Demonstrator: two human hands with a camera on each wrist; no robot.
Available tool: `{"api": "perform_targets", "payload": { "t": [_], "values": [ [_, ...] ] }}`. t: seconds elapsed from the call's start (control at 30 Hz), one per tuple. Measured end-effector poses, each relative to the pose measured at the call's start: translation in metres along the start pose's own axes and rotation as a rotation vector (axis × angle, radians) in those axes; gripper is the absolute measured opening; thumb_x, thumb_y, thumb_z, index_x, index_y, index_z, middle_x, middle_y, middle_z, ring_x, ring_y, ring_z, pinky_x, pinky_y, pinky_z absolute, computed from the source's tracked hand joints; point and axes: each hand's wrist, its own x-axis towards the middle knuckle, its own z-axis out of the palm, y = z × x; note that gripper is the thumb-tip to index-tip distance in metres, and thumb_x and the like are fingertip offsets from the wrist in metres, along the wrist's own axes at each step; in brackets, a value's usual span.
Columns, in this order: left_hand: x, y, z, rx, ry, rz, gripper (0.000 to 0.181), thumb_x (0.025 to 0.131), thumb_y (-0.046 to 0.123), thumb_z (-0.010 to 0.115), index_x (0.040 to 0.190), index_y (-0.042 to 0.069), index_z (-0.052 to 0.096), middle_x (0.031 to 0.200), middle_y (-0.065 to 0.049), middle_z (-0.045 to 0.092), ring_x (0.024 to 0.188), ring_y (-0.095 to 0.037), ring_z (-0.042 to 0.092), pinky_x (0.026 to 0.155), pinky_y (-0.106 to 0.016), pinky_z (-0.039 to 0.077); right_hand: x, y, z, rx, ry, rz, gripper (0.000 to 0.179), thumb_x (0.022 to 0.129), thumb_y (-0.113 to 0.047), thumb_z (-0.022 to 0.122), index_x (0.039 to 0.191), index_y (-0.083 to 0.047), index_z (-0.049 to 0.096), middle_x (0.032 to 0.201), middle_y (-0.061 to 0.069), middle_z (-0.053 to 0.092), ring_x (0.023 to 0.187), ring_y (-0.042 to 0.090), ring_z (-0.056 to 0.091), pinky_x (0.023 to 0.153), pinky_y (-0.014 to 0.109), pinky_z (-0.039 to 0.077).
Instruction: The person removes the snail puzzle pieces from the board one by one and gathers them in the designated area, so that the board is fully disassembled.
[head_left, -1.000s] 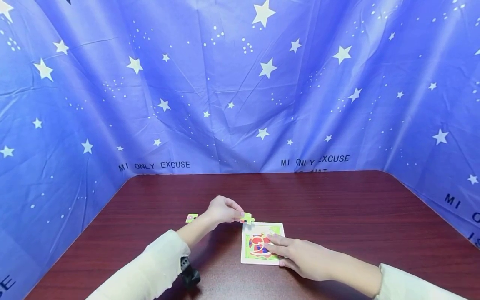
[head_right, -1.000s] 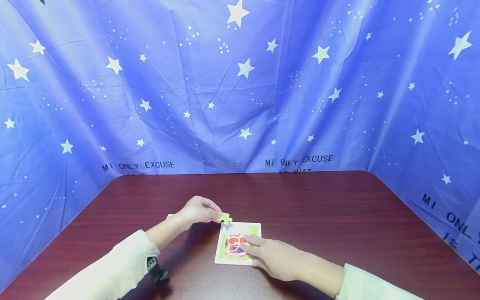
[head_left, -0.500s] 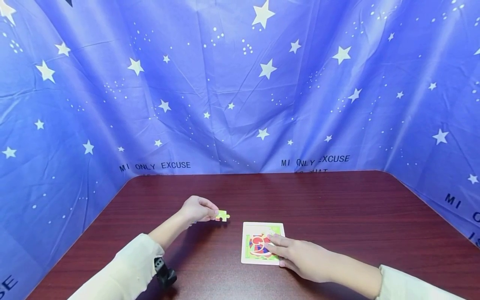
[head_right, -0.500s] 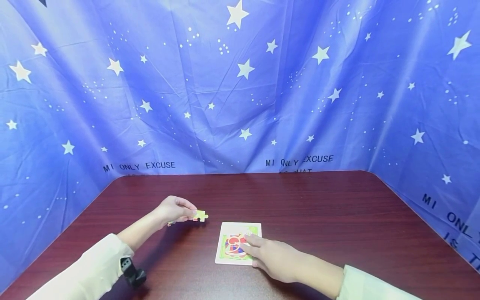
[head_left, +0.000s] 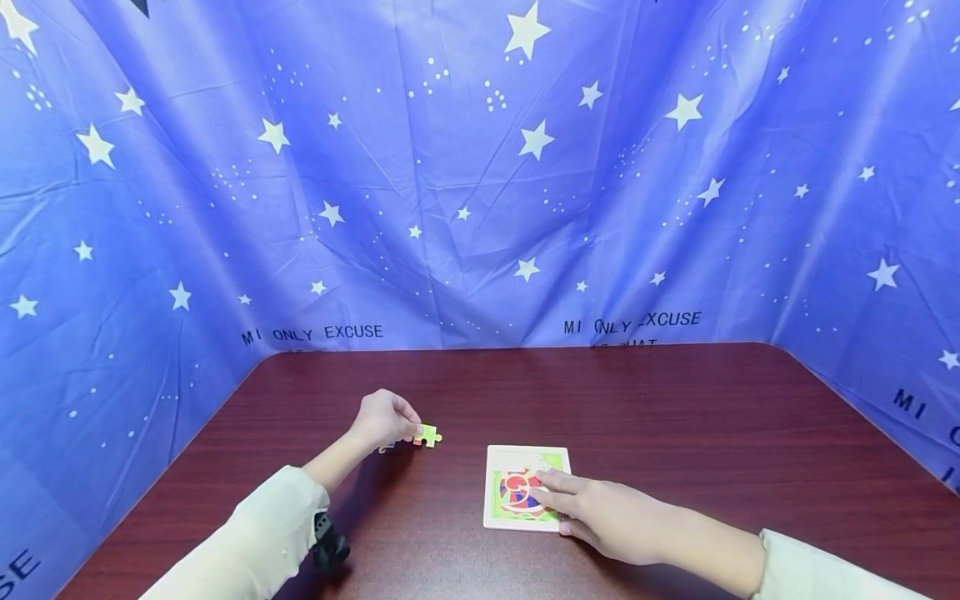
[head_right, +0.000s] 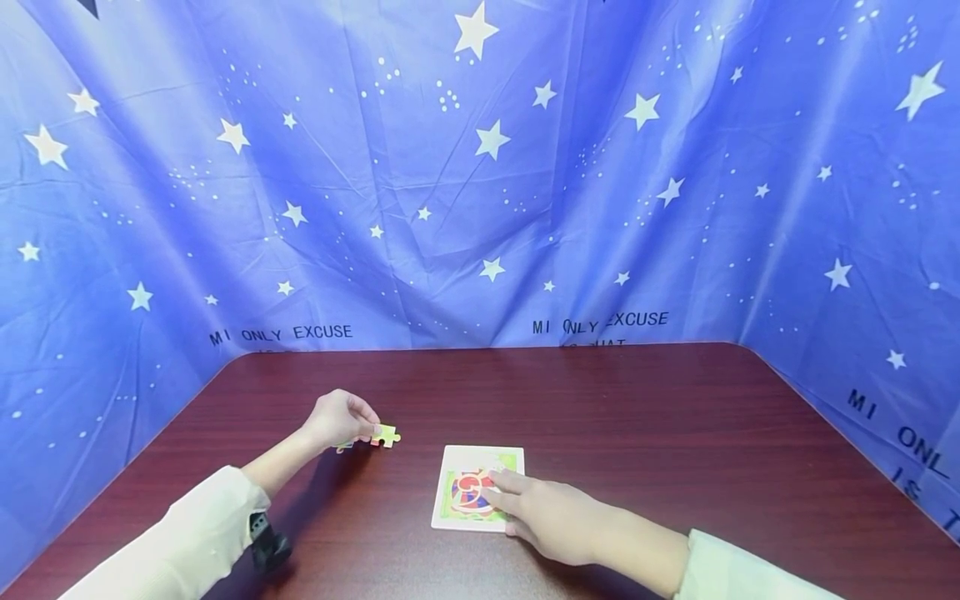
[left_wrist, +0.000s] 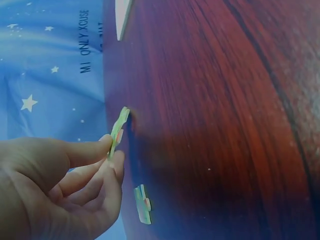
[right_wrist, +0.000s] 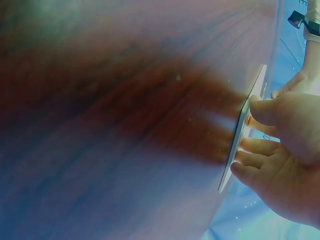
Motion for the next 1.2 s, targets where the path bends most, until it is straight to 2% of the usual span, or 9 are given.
{"api": "perform_targets", "payload": {
  "t": [0.17,0.27,0.47,0.7,0.9,1.03,1.2],
  "values": [
    [-0.0007,0.0011,0.0017,0.107,0.015,0.028,0.008,0.07,0.008,0.079,0.065,0.009,0.073,0.051,0.0,0.063,0.041,-0.006,0.046,0.039,-0.019,0.039,0.0003,0.001,-0.0009,0.016,-0.007,-0.007,0.043,0.096,-0.023,0.057,0.138,-0.015,0.053,0.144,0.008,0.052,0.127,0.023,0.056,0.091,0.031,0.055],
    [-0.0012,0.0027,0.0018,0.171,0.022,0.037,0.009,0.07,0.01,0.079,0.063,0.011,0.073,0.05,0.005,0.06,0.043,-0.007,0.045,0.042,-0.02,0.04,0.0003,0.0015,-0.0017,0.018,0.003,-0.017,0.043,0.095,-0.022,0.058,0.137,-0.014,0.054,0.143,0.009,0.053,0.126,0.023,0.057,0.091,0.031,0.055],
    [-0.0001,0.0042,0.0023,0.185,0.029,0.043,0.009,0.069,0.01,0.079,0.063,0.011,0.072,0.052,0.005,0.059,0.044,-0.008,0.047,0.042,-0.021,0.042,0.0001,0.002,-0.0015,0.007,0.028,-0.027,0.042,0.094,-0.021,0.06,0.135,-0.014,0.055,0.142,0.009,0.054,0.125,0.023,0.058,0.09,0.031,0.055],
    [0.0031,-0.0004,0.0042,0.221,0.034,0.065,0.008,0.068,0.009,0.079,0.063,0.012,0.073,0.06,0.003,0.067,0.061,-0.011,0.054,0.059,-0.025,0.047,0.0008,0.0012,-0.0001,0.011,0.027,-0.023,0.043,0.093,-0.02,0.061,0.135,-0.014,0.056,0.142,0.009,0.054,0.124,0.022,0.059,0.089,0.031,0.055],
    [0.0037,-0.002,0.0046,0.235,0.04,0.069,0.009,0.067,0.008,0.08,0.063,0.011,0.073,0.065,0.001,0.069,0.066,-0.013,0.058,0.065,-0.029,0.051,0.0006,0.001,-0.0001,0.001,0.032,-0.032,0.043,0.093,-0.02,0.061,0.135,-0.013,0.055,0.141,0.009,0.054,0.124,0.022,0.059,0.089,0.03,0.055],
    [0.0032,-0.0019,0.0045,0.228,0.041,0.065,0.007,0.067,0.008,0.08,0.065,0.011,0.074,0.065,0.0,0.069,0.061,-0.012,0.057,0.059,-0.027,0.049,0.0006,0.0009,0.0,0.005,0.02,-0.022,0.043,0.093,-0.02,0.061,0.136,-0.014,0.055,0.142,0.009,0.054,0.124,0.022,0.058,0.089,0.03,0.055],
    [0.0024,-0.0005,0.0035,0.188,0.032,0.046,0.007,0.07,0.006,0.079,0.066,0.009,0.074,0.058,0.0,0.066,0.042,-0.009,0.05,0.043,-0.023,0.046,0.0009,0.0,-0.0009,0.007,0.006,-0.011,0.044,0.093,-0.02,0.061,0.137,-0.016,0.054,0.143,0.008,0.053,0.125,0.022,0.058,0.09,0.03,0.055]
  ]
}}
